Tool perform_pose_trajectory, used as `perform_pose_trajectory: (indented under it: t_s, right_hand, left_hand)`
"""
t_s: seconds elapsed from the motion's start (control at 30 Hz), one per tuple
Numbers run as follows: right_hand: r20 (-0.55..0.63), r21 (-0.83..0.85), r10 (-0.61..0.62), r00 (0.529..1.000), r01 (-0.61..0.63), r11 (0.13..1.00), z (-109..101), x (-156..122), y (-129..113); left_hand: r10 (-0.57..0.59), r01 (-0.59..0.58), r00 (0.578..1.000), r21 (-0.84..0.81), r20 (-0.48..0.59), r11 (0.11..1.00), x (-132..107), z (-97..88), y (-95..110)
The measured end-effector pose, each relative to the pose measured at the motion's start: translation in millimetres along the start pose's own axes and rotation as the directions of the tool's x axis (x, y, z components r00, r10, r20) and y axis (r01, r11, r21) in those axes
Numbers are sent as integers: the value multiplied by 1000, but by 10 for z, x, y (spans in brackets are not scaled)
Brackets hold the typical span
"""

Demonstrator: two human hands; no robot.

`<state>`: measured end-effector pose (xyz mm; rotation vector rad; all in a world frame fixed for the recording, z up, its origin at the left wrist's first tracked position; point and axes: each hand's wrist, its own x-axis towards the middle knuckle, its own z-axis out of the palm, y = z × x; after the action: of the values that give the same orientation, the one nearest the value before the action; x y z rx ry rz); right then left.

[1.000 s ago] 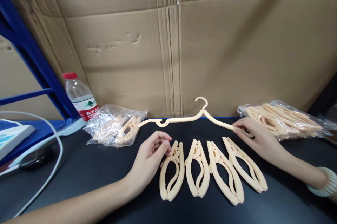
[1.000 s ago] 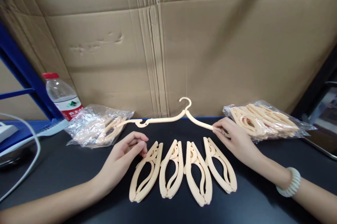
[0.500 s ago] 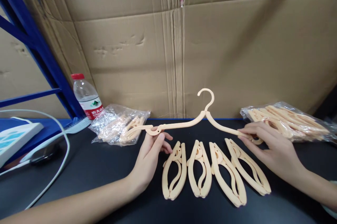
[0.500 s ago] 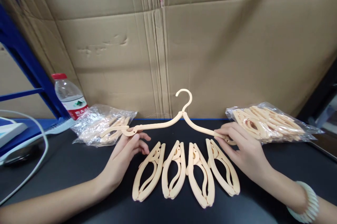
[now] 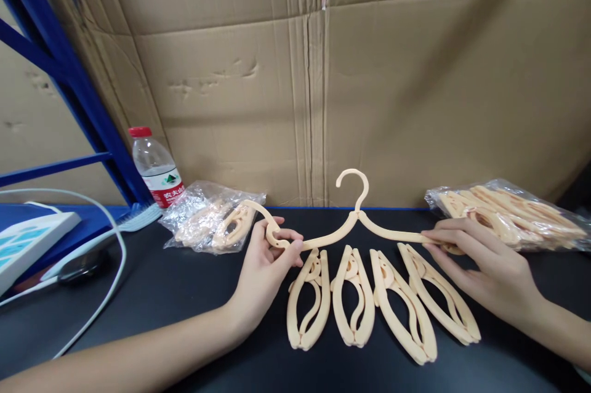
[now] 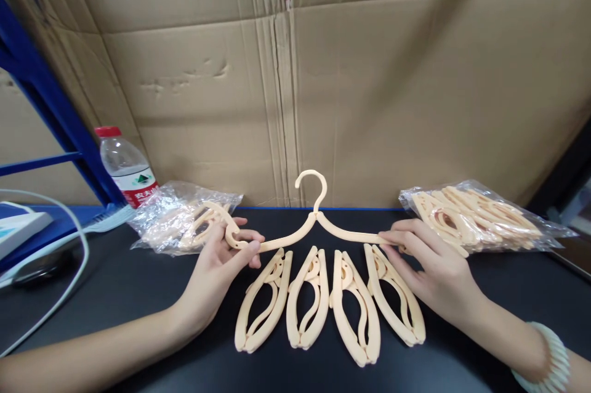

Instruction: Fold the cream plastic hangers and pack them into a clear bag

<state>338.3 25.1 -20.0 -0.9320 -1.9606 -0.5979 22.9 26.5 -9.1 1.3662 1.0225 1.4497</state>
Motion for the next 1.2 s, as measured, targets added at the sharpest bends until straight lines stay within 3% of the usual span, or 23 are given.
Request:
perform_pose_trajectory:
  t_s: [0.3, 0.47, 0.63, 0.93, 1.2]
  right_hand:
    - [30, -6, 37, 999, -37, 999, 5, 0, -6]
    - [81, -11, -18, 997, 19, 1000, 15, -12, -14]
    - [76, -93, -78, 994, 85, 992, -35, -16, 52]
    - [20, -256, -186, 982, 185, 949, -171, 43, 63]
    - [-5, -286, -127, 992, 120, 951, -148, 45, 79]
  left_hand:
    - [-16, 23, 990, -48, 139, 999, -32, 25, 32]
    - [14, -14, 992, -2, 125, 1000, -7, 2, 11]
    - [-43, 24, 990, 142, 133, 990, 6, -25, 1]
    - [-46, 34, 995, 134, 86, 990, -6, -13, 34]
    - [-37, 26, 996, 121, 85, 992, -7, -11, 30]
